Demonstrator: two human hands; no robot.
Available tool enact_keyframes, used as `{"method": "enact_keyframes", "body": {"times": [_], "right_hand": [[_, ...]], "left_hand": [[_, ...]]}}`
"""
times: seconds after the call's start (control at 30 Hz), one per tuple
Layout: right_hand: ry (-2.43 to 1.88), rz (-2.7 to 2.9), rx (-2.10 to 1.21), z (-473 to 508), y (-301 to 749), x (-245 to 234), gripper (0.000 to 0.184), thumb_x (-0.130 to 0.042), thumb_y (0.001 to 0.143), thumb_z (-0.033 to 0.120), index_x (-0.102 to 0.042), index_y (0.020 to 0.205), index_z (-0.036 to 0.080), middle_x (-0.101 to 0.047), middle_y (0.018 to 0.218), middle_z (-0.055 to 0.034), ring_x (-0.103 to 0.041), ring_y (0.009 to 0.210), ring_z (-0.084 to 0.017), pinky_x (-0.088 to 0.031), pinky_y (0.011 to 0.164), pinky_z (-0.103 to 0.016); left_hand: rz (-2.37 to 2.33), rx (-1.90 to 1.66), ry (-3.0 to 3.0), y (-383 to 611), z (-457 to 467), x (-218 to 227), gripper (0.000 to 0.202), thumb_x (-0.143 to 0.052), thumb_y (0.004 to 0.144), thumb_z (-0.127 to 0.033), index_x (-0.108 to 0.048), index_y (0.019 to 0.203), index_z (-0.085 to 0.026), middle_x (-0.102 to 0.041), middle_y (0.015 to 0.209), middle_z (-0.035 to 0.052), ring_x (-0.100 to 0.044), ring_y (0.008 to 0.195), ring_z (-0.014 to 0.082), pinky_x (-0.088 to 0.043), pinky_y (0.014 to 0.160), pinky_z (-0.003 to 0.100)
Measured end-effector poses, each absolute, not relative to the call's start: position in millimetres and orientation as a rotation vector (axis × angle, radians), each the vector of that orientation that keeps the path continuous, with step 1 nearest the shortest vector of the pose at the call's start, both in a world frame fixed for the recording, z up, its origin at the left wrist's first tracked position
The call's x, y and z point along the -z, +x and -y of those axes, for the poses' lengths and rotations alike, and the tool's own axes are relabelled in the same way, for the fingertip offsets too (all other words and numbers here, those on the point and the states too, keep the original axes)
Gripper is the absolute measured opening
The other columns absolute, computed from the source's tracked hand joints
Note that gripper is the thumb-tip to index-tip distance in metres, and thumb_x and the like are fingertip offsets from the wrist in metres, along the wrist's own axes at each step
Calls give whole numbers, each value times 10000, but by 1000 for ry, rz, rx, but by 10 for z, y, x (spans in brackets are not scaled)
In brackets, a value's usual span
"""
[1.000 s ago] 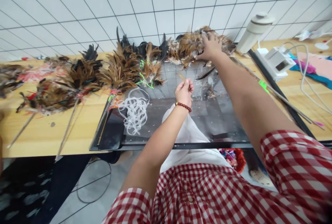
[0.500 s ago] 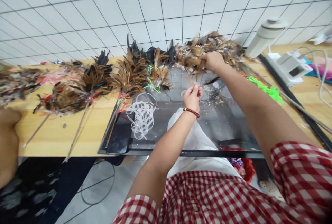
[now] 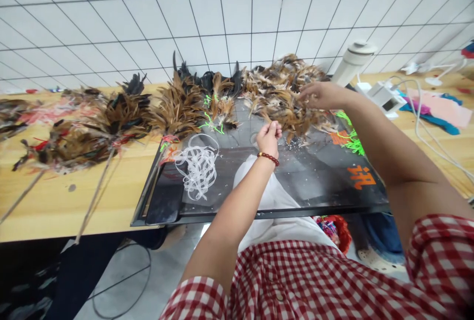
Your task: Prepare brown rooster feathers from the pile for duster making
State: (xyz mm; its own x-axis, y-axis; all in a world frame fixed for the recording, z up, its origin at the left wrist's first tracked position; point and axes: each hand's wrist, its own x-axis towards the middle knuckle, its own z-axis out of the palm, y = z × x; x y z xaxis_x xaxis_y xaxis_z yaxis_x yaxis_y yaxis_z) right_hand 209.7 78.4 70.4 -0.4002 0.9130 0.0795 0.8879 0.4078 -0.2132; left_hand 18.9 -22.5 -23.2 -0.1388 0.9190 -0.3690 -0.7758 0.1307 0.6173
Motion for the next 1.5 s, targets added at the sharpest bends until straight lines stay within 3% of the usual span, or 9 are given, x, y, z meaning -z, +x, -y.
{"method": "enact_keyframes", "body": {"times": [0.17,0.37,0.53,0.73,0.9,1.1,1.3,1.4,1.5], "right_hand": [[-1774,2456,-169,-1057,1549,-532,681,-616,884,102,-584,1562,148,-612,1578,-133,-577,1463,-310,-448,1241,-398],[-1718,2810,-228,-961,1466,-154,589,-618,812,140,-764,1356,310,-672,1526,-6,-638,1398,-307,-513,1164,-404],[-1776,2601,-115,-1077,1554,-315,409,-554,912,258,-829,1216,263,-821,1220,-53,-738,1181,-303,-566,1054,-409],[-1827,2661,-29,-1504,1395,-295,707,-679,797,175,-649,1488,323,-532,1656,-95,-536,1471,-414,-460,1168,-607],[-1986,2489,57,-1596,1453,-288,470,-620,878,169,-758,1323,230,-771,1303,-142,-696,1255,-375,-542,1033,-465],[-2077,2337,107,-1509,1800,-532,419,-658,903,114,-743,1314,104,-761,1292,-209,-697,1201,-313,-514,968,-371],[-2025,2323,-42,-1108,2151,-836,730,-881,798,179,-658,1491,125,-689,1434,-235,-650,1296,-351,-496,1084,-432],[-1841,2084,-2,-621,2144,-813,491,-768,862,173,-760,1348,106,-741,1326,-221,-705,1201,-341,-528,1053,-434],[-1589,2083,-265,-163,1973,-542,276,-632,888,188,-843,1064,171,-824,1026,-95,-760,957,-257,-588,918,-365]], "left_hand": [[-858,-1490,219,172,224,246,149,-790,887,-180,-704,775,-131,-658,631,-32,-566,559,41,-422,656,208],[-831,-1489,190,177,225,233,151,-725,930,-130,-706,780,-125,-661,621,-27,-553,528,36,-431,638,211],[-843,-1479,193,205,224,236,189,-660,962,-93,-711,783,-125,-675,632,-20,-568,530,41,-434,635,219],[-849,-1478,212,191,226,267,132,-740,919,-136,-719,789,-127,-682,647,-18,-571,546,40,-440,649,220],[-839,-1477,202,191,222,265,123,-752,911,-137,-717,793,-128,-682,650,-18,-570,551,40,-441,657,217],[-838,-1478,202,192,211,238,191,-668,959,-94,-704,775,-129,-666,629,-23,-551,533,39,-427,640,212],[-833,-1476,204,175,201,244,203,-668,965,-110,-712,769,-136,-659,637,-23,-554,550,43,-427,643,210],[-823,-1481,218,176,198,241,215,-653,975,-111,-714,771,-138,-653,640,-27,-558,559,42,-434,648,205],[-837,-1481,218,167,212,215,212,-660,971,-105,-709,768,-141,-660,647,-27,-570,561,38,-448,658,198]]}}
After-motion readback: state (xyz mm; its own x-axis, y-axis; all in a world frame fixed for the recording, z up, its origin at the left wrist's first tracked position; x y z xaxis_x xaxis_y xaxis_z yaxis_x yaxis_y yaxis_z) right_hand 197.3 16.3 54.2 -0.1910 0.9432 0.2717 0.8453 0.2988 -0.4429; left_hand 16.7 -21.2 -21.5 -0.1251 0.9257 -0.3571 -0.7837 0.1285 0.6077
